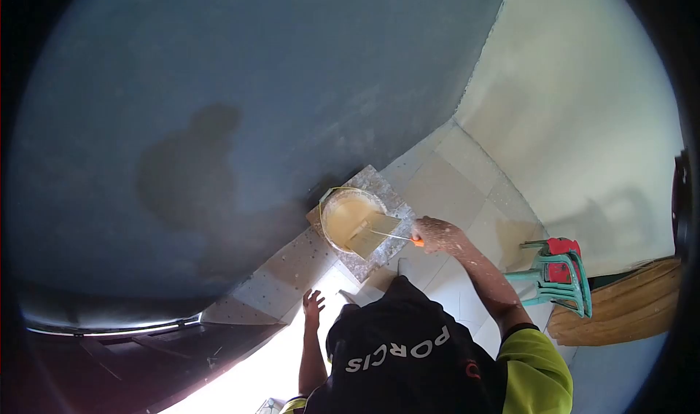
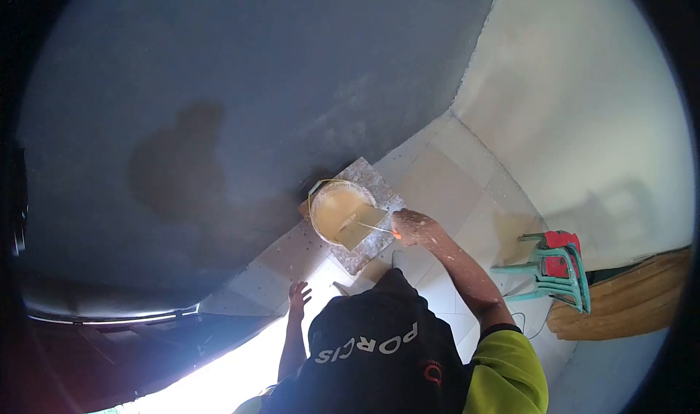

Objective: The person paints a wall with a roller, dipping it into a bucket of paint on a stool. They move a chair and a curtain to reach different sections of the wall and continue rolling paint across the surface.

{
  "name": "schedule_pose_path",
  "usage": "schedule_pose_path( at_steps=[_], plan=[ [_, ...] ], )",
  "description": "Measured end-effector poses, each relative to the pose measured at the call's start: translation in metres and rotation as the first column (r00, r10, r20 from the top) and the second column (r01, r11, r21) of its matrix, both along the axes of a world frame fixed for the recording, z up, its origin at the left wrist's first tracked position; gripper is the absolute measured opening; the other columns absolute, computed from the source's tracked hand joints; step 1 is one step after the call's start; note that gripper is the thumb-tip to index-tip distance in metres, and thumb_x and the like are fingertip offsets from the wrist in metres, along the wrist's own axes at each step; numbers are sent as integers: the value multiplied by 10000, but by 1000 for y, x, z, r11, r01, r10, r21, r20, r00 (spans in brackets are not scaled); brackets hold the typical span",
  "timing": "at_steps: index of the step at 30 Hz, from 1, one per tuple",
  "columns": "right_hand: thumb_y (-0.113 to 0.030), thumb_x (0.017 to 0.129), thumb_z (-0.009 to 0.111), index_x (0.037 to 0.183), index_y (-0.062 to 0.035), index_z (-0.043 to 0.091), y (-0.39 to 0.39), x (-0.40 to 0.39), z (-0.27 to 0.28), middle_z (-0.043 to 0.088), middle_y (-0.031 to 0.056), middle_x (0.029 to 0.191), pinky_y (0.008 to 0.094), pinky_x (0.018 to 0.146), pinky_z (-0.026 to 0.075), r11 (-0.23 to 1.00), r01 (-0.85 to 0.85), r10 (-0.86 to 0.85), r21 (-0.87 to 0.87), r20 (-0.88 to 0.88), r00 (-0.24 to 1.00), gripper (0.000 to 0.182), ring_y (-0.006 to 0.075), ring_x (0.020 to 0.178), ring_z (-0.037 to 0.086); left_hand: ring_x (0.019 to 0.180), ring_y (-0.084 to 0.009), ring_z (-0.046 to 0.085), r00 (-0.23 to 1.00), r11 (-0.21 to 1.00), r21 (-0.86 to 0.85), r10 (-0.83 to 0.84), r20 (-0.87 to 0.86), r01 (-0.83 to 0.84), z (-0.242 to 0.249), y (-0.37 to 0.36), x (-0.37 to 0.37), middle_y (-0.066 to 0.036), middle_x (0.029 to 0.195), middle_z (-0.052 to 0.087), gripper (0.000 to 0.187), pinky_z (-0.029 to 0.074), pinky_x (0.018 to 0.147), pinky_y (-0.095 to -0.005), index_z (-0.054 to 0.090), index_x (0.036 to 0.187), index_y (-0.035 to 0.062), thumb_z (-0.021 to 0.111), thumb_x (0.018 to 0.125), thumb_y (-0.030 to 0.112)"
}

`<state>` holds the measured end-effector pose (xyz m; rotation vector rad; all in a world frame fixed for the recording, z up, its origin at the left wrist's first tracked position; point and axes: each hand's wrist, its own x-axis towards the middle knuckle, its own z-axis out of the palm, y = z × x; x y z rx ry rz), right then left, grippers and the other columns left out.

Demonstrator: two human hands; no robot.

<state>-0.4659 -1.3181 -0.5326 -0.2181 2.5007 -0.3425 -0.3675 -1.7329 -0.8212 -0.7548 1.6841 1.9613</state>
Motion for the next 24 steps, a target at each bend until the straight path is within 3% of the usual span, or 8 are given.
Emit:
schedule_pose_path(
  at_steps=[1,5,7,12,16,20,23,24],
  plan=[
    [13,548,681,875,-50,706,4,8,26,660,166,720,391,662,521,999,10,-12,30,67,998,333,308,741,672,1028,-273,607,1000,999,26,21,2,-21,-3,1,6,-97,1243,564,481,487,803,-413,345,1350,134,504,937,322],
    [4,563,674,904,-59,713,30,28,87,655,160,709,390,678,520,999,-26,25,38,35,999,350,324,733,663,1072,-294,585,995,998,24,53,80,-55,-1,16,19,-125,1290,526,545,476,854,-434,359,1352,110,545,910,368],
    [3,580,655,828,-33,694,34,32,103,639,161,680,405,668,514,995,-96,94,-30,-57,994,254,335,708,650,1065,-293,591,993,998,13,60,101,-61,-6,22,25,-120,1287,531,519,478,848,-437,370,1347,123,527,915,365],
    [5,600,643,687,13,598,2,19,12,623,181,679,432,659,512,996,-71,68,-48,-64,996,98,346,707,644,1051,-291,601,992,996,31,82,94,-86,-5,41,31,-112,1311,524,473,481,831,-437,397,1333,135,454,937,387],
    [-52,638,688,793,18,653,-4,31,-8,648,221,780,442,713,538,993,-45,24,-107,-196,980,173,363,797,659,1060,-298,594,990,996,12,90,113,-92,-5,50,35,-114,1310,523,479,471,847,-448,394,1333,126,430,945,404],
    [21,619,640,823,4,653,30,39,81,657,204,791,431,686,528,998,-51,51,-33,3,999,205,344,779,662,1067,-301,590,985,992,-6,127,119,-127,-3,56,36,-115,1303,527,479,468,856,-447,392,1335,127,420,950,410],
    [38,601,638,824,4,655,51,44,122,658,195,783,432,679,524,990,-27,23,-136,-31,999,226,337,783,664,1070,-302,590,984,991,-6,133,119,-133,-3,61,36,-116,1300,528,483,466,864,-451,390,1337,126,416,952,417],
    [44,577,653,821,-1,658,46,40,122,658,193,787,443,660,523,996,-39,39,-77,0,999,249,342,775,663,1072,-303,589,984,992,-3,128,123,-129,-5,64,36,-118,1303,526,488,467,864,-454,388,1338,123,412,954,422]
  ],
)
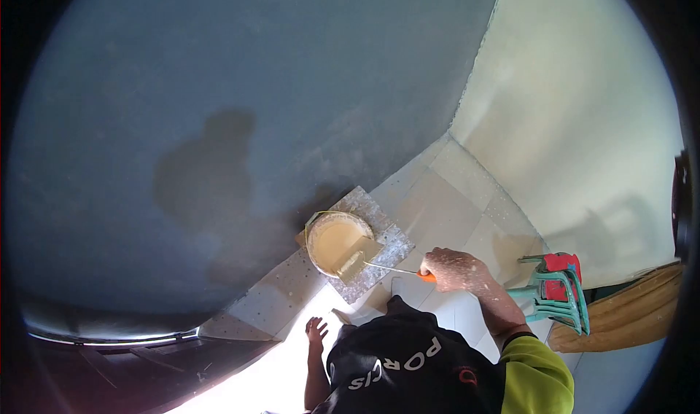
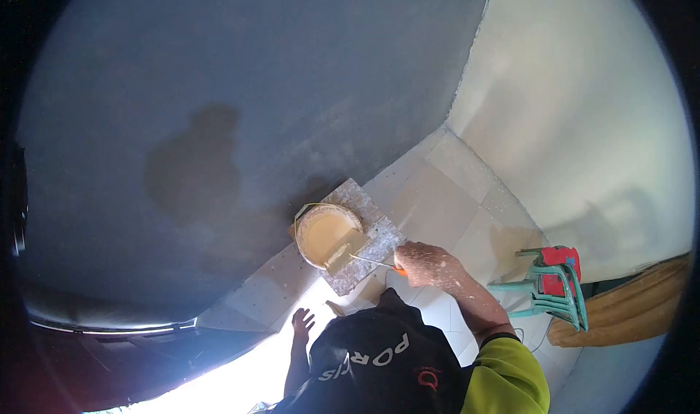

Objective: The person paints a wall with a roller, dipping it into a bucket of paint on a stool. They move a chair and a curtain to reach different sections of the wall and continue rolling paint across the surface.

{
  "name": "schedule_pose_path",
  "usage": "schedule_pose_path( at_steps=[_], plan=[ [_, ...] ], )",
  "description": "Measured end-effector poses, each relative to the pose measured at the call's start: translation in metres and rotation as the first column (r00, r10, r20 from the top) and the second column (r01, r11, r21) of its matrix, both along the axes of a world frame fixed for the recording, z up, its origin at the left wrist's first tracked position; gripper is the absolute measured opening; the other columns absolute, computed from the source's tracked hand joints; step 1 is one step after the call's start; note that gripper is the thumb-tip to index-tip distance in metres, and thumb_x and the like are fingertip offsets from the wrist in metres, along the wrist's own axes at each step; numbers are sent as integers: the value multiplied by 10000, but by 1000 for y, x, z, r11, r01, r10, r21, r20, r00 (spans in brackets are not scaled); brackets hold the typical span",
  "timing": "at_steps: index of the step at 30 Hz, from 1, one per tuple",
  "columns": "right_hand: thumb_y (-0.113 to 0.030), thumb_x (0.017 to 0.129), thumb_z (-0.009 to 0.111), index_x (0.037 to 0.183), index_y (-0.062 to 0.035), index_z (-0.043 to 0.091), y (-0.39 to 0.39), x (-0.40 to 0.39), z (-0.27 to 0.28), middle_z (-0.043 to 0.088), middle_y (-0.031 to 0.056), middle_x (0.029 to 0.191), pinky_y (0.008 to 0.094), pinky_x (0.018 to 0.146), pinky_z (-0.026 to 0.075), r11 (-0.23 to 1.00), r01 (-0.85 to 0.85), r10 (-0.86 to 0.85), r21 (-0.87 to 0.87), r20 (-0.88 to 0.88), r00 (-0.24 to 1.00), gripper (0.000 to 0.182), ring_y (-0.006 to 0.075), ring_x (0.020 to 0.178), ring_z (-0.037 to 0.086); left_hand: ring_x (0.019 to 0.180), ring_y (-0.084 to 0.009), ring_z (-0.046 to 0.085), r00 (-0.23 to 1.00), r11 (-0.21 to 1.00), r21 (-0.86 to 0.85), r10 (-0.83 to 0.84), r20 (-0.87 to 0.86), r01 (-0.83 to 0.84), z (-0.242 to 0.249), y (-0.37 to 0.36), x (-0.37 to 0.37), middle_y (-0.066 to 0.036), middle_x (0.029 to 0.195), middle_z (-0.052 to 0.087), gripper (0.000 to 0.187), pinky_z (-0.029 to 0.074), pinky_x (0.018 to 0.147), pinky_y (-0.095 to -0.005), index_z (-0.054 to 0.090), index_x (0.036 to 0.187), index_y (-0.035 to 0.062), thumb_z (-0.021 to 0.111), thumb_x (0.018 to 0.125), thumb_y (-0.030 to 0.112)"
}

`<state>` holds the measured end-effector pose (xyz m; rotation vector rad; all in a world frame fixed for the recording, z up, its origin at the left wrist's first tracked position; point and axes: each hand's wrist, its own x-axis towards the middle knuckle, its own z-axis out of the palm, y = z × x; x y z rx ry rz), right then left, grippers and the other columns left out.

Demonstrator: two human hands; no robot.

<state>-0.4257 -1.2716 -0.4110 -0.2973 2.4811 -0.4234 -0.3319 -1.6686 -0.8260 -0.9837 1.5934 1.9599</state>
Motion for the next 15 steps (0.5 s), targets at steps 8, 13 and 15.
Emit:
schedule_pose_path(
  at_steps=[8,13,15],
  plan=[
    [-13,644,670,837,29,618,-38,-10,-94,654,203,870,442,734,533,999,35,-35,-14,-27,999,204,364,822,654,1079,-312,586,999,999,22,-35,-15,35,4,12,-1,-137,1318,512,546,476,859,-458,359,1360,110,487,932,423],
    [30,596,661,799,2,651,0,2,-24,654,209,810,450,692,524,999,-19,19,-26,-19,1000,205,351,794,659,992,-271,626,1000,999,52,-1,7,0,-3,-5,6,-98,1245,567,439,505,765,-400,407,1303,160,540,913,313],
    [26,602,660,798,2,651,2,-4,-20,653,212,804,449,703,524,1000,-25,25,-16,-14,1000,198,350,806,658,990,-271,627,1000,999,48,6,25,-7,-10,-12,9,-94,1240,569,437,503,764,-395,408,1301,171,545,910,308]
  ],
)
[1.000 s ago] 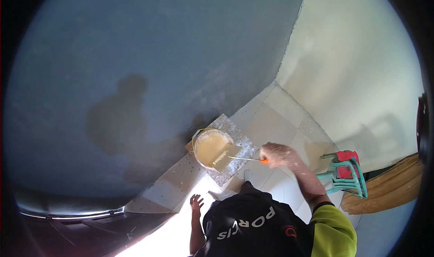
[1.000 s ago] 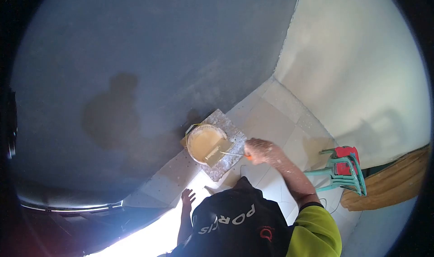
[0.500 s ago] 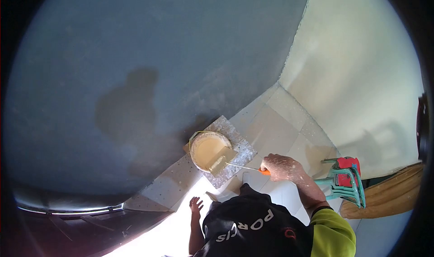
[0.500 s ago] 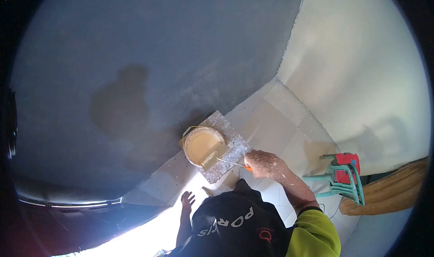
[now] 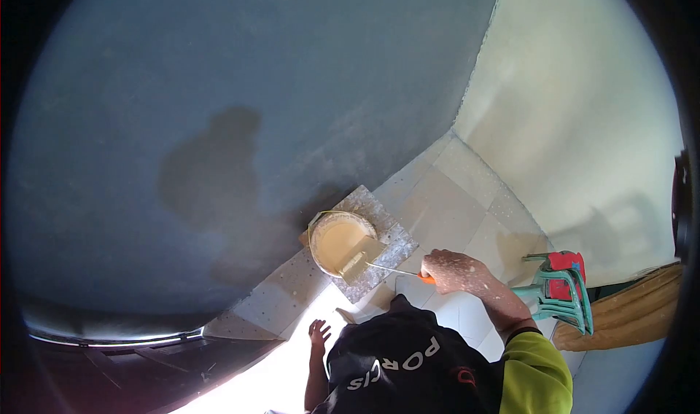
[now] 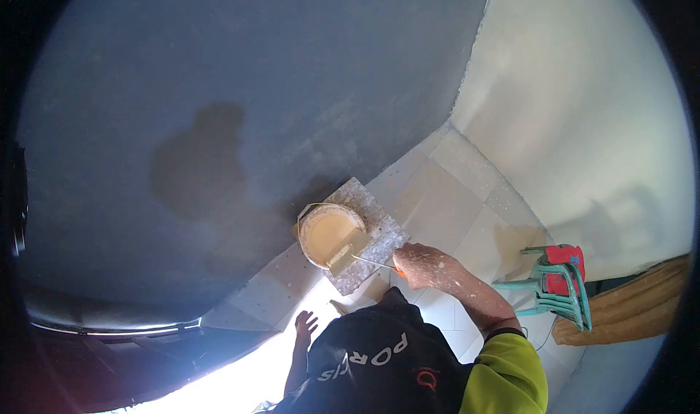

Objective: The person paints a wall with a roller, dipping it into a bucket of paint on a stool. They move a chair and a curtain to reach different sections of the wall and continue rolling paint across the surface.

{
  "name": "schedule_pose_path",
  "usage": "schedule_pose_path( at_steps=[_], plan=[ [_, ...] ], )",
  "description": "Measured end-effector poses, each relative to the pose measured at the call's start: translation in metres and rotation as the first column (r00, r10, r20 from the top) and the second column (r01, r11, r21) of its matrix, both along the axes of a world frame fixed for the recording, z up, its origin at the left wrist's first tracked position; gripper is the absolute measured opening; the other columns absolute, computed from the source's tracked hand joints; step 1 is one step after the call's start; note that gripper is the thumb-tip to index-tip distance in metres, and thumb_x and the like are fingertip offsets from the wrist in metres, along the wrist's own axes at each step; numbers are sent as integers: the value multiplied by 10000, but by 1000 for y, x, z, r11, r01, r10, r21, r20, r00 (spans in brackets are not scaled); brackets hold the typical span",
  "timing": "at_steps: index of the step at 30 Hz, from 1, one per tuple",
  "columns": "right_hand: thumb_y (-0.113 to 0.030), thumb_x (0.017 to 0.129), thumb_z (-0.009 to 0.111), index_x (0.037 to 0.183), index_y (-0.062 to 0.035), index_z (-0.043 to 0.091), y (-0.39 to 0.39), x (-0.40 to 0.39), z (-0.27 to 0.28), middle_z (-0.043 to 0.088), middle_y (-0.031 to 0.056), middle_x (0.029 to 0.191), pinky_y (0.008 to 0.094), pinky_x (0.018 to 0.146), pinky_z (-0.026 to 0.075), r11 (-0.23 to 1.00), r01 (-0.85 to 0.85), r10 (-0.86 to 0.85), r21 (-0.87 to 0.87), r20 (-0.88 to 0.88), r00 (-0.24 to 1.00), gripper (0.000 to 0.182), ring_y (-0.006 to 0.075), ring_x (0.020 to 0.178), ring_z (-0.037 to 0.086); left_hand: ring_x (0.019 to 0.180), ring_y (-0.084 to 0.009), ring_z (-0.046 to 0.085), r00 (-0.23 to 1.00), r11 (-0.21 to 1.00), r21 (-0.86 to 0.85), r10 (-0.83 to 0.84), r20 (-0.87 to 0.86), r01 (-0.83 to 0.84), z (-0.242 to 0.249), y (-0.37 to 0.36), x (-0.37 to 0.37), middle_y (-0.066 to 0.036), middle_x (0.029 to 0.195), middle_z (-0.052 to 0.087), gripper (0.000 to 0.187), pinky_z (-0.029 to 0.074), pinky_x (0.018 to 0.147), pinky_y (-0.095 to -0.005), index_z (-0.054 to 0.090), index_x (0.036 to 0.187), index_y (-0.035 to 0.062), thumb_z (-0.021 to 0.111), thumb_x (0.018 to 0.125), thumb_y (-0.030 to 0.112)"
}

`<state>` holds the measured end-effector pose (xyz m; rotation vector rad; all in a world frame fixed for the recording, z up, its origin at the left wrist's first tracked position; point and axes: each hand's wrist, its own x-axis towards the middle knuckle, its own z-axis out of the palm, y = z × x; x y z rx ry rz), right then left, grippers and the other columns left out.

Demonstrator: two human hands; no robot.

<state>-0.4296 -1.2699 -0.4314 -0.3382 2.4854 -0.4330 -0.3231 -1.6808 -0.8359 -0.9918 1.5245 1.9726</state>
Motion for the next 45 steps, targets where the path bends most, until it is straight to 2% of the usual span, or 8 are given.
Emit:
schedule_pose_path(
  at_steps=[3,5,15,21,26,32,33,45],
  plan=[
    [22,613,657,792,18,646,-23,-15,-42,651,220,807,448,724,525,996,-79,74,38,130,989,179,355,829,656,991,-268,627,1000,1000,5,27,9,-27,-4,-3,2,-86,1232,575,429,502,753,-401,411,1298,182,549,907,296],
    [-24,652,645,879,43,628,-44,-7,-88,651,226,905,443,747,536,998,-56,56,0,-59,997,238,375,858,651,991,-268,627,999,999,-8,39,18,-38,0,-4,-1,-84,1227,578,425,502,750,-405,412,1296,189,550,907,293],
    [18,589,668,838,-24,659,-5,-1,-7,647,210,777,434,668,519,1000,-8,8,6,125,992,253,353,787,655,1083,-299,587,998,995,-80,-62,13,63,10,4,-7,-108,1301,529,490,467,880,-454,389,1346,136,437,944,413],
    [-4,596,686,753,16,620,-46,-9,-94,643,225,777,451,706,523,998,13,-14,-59,-23,1000,171,360,811,653,1039,-279,609,999,999,-16,-42,-14,42,3,6,-10,-98,1269,553,464,487,823,-422,390,1335,150,493,930,349],
    [-9,575,695,703,21,608,-25,-4,-51,638,214,731,443,678,524,995,57,-61,-85,-46,997,157,359,773,653,1075,-296,595,995,993,-71,-93,-27,91,11,8,-9,-112,1310,525,482,476,864,-439,397,1338,138,425,948,421],
    [-8,604,680,863,-17,622,-22,-31,-63,649,172,863,415,737,506,1000,-9,3,26,211,977,266,332,854,644,1056,-283,604,999,999,-42,-5,36,7,4,9,0,-102,1279,550,450,481,853,-432,414,1322,141,529,924,314],
    [-13,610,667,885,-19,606,-26,-24,-75,648,170,859,421,732,496,998,14,-11,-58,39,999,281,336,842,638,1049,-282,608,999,999,-27,30,44,-29,-1,6,-1,-99,1271,557,448,484,848,-432,418,1318,142,545,917,296],
    [-53,590,649,1028,-54,623,0,25,-76,643,186,952,431,829,483,978,183,-186,-102,-21,982,439,351,937,605,1032,-281,615,999,999,-48,-10,42,12,-11,1,6,-91,1257,565,453,489,820,-447,425,1314,152,542,916,335]
  ],
)
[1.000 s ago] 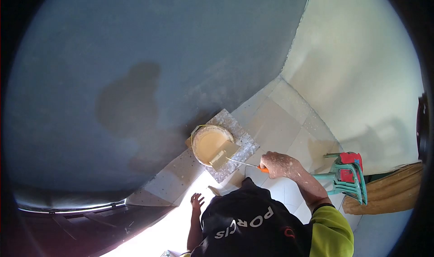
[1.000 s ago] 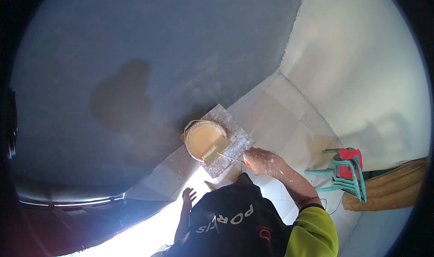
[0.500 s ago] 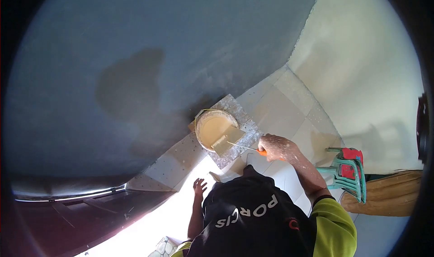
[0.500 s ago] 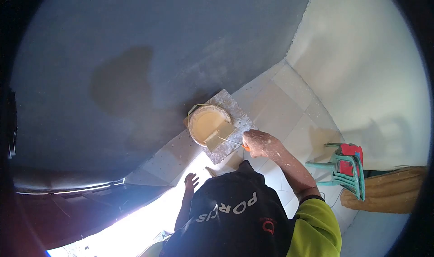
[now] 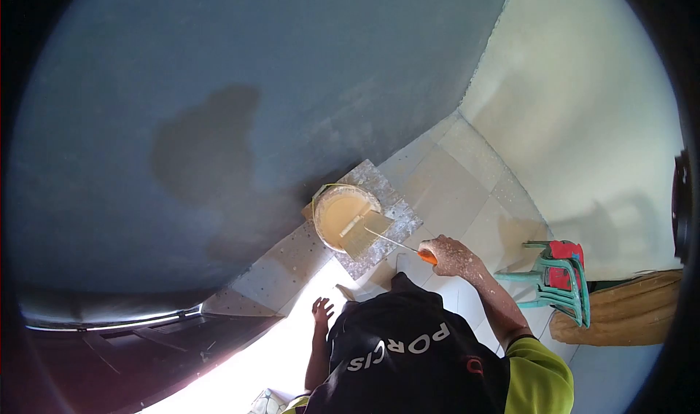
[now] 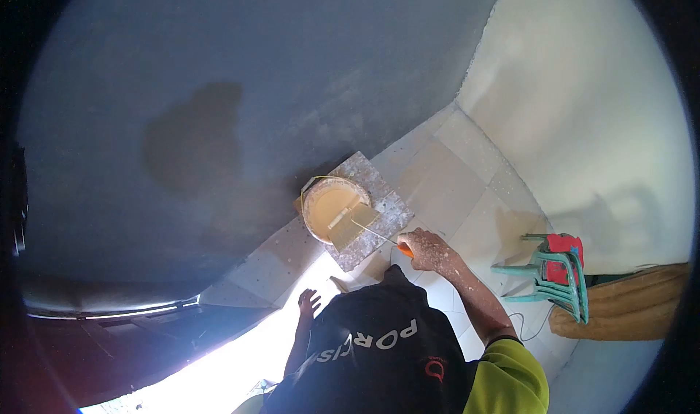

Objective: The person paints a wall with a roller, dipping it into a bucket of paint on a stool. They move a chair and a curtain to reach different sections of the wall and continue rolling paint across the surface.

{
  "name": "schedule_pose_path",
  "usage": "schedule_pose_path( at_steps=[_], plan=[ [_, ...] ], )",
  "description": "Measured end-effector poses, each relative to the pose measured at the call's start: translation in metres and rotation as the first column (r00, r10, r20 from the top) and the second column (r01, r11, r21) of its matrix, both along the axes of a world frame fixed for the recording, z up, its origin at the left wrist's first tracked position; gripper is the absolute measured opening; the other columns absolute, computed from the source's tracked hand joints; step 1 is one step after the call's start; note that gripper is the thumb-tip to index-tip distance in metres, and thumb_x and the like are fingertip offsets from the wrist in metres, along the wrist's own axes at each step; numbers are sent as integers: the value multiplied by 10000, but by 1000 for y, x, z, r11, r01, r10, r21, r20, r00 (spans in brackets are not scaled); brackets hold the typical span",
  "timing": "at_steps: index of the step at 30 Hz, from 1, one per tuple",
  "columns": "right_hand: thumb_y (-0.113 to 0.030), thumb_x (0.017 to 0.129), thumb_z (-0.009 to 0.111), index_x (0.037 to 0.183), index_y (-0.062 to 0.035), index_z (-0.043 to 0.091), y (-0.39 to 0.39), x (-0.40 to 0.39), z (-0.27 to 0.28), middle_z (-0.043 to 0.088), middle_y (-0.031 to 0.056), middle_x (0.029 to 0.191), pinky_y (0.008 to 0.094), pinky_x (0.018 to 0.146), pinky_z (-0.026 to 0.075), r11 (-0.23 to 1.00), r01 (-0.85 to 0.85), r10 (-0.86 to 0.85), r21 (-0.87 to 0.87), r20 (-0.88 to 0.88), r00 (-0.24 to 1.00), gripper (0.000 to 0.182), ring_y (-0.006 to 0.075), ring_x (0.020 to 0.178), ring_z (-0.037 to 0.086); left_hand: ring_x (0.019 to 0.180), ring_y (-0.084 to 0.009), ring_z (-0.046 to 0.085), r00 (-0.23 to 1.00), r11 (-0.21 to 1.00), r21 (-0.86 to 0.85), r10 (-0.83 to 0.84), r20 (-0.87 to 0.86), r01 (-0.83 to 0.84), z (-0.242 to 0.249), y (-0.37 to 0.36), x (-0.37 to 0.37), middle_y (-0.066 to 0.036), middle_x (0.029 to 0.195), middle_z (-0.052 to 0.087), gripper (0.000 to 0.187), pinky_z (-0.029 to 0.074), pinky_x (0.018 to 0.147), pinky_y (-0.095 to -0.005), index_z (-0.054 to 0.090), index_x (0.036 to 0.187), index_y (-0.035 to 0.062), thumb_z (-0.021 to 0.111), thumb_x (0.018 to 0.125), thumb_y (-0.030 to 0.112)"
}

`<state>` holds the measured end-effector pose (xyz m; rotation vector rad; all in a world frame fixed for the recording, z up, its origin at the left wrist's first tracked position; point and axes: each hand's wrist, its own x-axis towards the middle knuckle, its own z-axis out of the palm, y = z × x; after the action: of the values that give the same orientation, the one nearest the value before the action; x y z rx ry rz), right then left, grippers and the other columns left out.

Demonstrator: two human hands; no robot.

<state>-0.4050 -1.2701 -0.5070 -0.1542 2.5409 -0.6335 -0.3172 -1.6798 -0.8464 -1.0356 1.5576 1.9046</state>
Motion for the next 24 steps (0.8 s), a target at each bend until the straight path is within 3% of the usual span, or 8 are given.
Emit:
schedule_pose_path(
  at_steps=[2,5,10,15,18,21,23,24],
  plan=[
    [-70,591,653,1041,-57,627,2,11,-4,643,188,947,431,827,485,1000,28,-28,-10,-42,999,452,351,934,606,1030,-284,614,999,1000,3,-31,-32,31,-1,-1,-3,-91,1259,562,433,486,827,-444,423,1315,166,523,929,333],
    [-81,598,653,1069,-67,634,11,28,-30,643,192,929,432,820,490,997,70,-69,-33,38,997,472,353,912,611,1033,-286,613,999,999,-18,-50,-18,50,-1,1,-6,-92,1260,562,425,483,832,-445,418,1318,169,497,940,345],
    [-69,632,640,1117,-102,642,9,53,-41,645,206,902,440,804,504,992,119,-121,-39,-43,992,486,368,888,620,1041,-288,610,994,995,11,-97,-56,98,-5,-2,-2,-92,1264,559,426,484,837,-439,411,1318,164,472,948,365],
    [-83,625,656,1145,-101,636,5,75,-64,643,212,901,430,807,501,992,129,-130,-11,-81,988,521,369,871,618,1030,-283,615,991,991,-7,-130,-10,130,-1,-3,-7,-90,1257,561,456,491,831,-436,415,1314,160,546,918,344],
    [-71,623,641,1140,-93,634,3,76,-64,649,215,961,404,815,507,982,171,-180,-84,-106,978,517,358,892,624,1031,-283,616,990,990,26,-134,-31,135,0,-8,-7,-91,1254,561,466,504,814,-431,416,1312,157,580,904,310],
    [-68,633,640,1114,-105,648,-6,76,-37,646,197,911,430,807,505,984,173,-175,-37,-55,983,482,366,894,623,1055,-311,601,973,976,-4,-216,-87,216,-16,-11,-11,-104,1294,529,492,501,817,-450,390,1346,167,391,954,463],
    [-68,638,644,1104,-106,650,-5,80,-42,639,193,902,451,800,503,987,158,-159,-10,-55,986,468,362,912,619,1056,-306,598,971,974,10,-223,-88,225,-10,-10,-14,-111,1288,525,463,502,818,-443,384,1336,175,502,937,378],
    [-87,616,710,1113,-100,655,-6,78,-38,659,175,939,443,796,517,988,153,-152,9,-24,988,500,355,932,628,1057,-298,598,979,978,45,-200,-43,202,-12,-11,-19,-107,1288,522,462,503,812,-437,375,1327,172,536,929,342]
  ],
)
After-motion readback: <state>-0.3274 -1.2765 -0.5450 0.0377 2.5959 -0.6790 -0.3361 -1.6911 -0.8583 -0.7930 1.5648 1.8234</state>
